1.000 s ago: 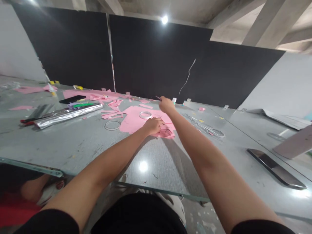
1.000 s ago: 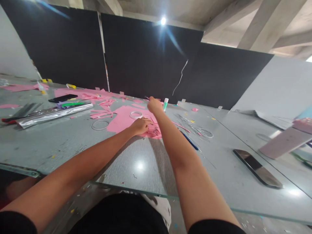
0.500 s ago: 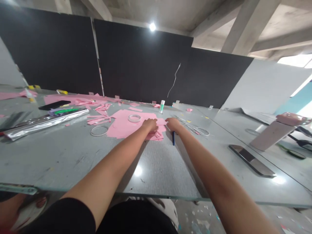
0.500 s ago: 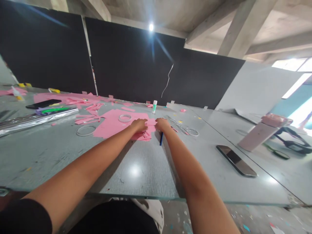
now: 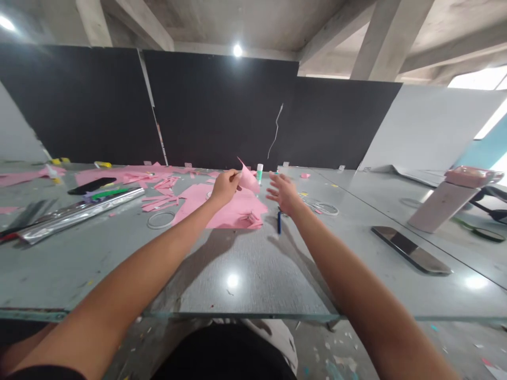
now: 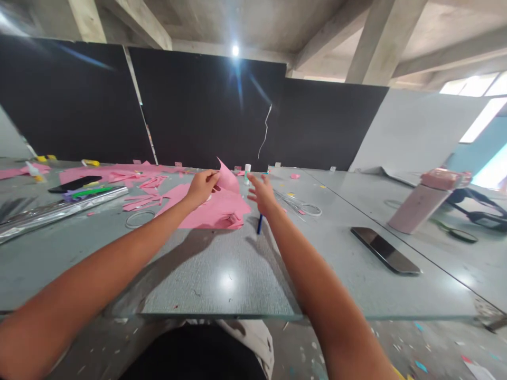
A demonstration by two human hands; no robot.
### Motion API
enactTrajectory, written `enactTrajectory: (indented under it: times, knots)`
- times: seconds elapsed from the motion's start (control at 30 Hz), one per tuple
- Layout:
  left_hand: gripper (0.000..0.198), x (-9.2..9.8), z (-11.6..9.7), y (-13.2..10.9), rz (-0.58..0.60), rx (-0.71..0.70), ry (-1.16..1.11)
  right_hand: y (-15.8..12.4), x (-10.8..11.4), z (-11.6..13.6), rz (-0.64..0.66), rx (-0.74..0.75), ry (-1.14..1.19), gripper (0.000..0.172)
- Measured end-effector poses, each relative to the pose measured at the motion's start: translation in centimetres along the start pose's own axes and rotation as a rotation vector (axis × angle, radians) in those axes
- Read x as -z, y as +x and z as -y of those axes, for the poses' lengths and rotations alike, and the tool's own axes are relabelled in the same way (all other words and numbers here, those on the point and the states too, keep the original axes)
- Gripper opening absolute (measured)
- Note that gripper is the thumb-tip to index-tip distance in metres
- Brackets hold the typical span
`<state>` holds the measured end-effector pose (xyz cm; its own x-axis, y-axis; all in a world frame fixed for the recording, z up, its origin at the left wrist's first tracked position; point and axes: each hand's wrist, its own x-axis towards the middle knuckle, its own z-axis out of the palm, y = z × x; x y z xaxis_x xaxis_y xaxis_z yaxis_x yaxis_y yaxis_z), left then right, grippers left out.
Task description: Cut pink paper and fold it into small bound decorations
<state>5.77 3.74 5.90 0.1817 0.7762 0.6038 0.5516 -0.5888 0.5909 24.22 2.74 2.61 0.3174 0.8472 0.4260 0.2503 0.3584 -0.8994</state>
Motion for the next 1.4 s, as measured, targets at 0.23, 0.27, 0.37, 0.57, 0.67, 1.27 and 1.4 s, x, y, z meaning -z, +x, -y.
enactTrajectory:
  times: [0.23,0.27,0.37,0.57,0.67,1.27,1.4]
  knots:
    - [0.032,2.4,1.5,-5.7,0.142,0.227,-0.531,-5.9,-3.5,2.2,0.218,-0.139,0.502,0.041]
    - [0.034,2.3,2.0,-6.1,0.196,0.241,-0.544,-6.4,-3.7,2.2,0.215,-0.113,0.470,0.039]
    - [0.038,1.8,3.0,-6.6,0.227,0.242,-0.565,-7.1,-4.1,1.9,0.282,-0.065,0.355,0.034]
    - [0.028,1.2,3.1,-6.7,0.108,0.229,-0.662,-7.5,-4.4,1.0,0.324,-0.016,0.237,0.031]
    - [0.026,1.3,2.9,-6.8,0.129,0.261,-0.740,-7.6,-4.5,0.7,0.340,-0.016,0.247,0.035]
    - [0.033,2.3,2.1,-6.8,0.014,0.385,-0.902,-8.1,-3.5,1.6,0.314,0.444,-0.148,0.039]
    - [0.043,2.4,2.1,-6.9,0.182,0.293,-0.744,-8.1,-4.0,1.7,0.278,0.190,0.058,0.030]
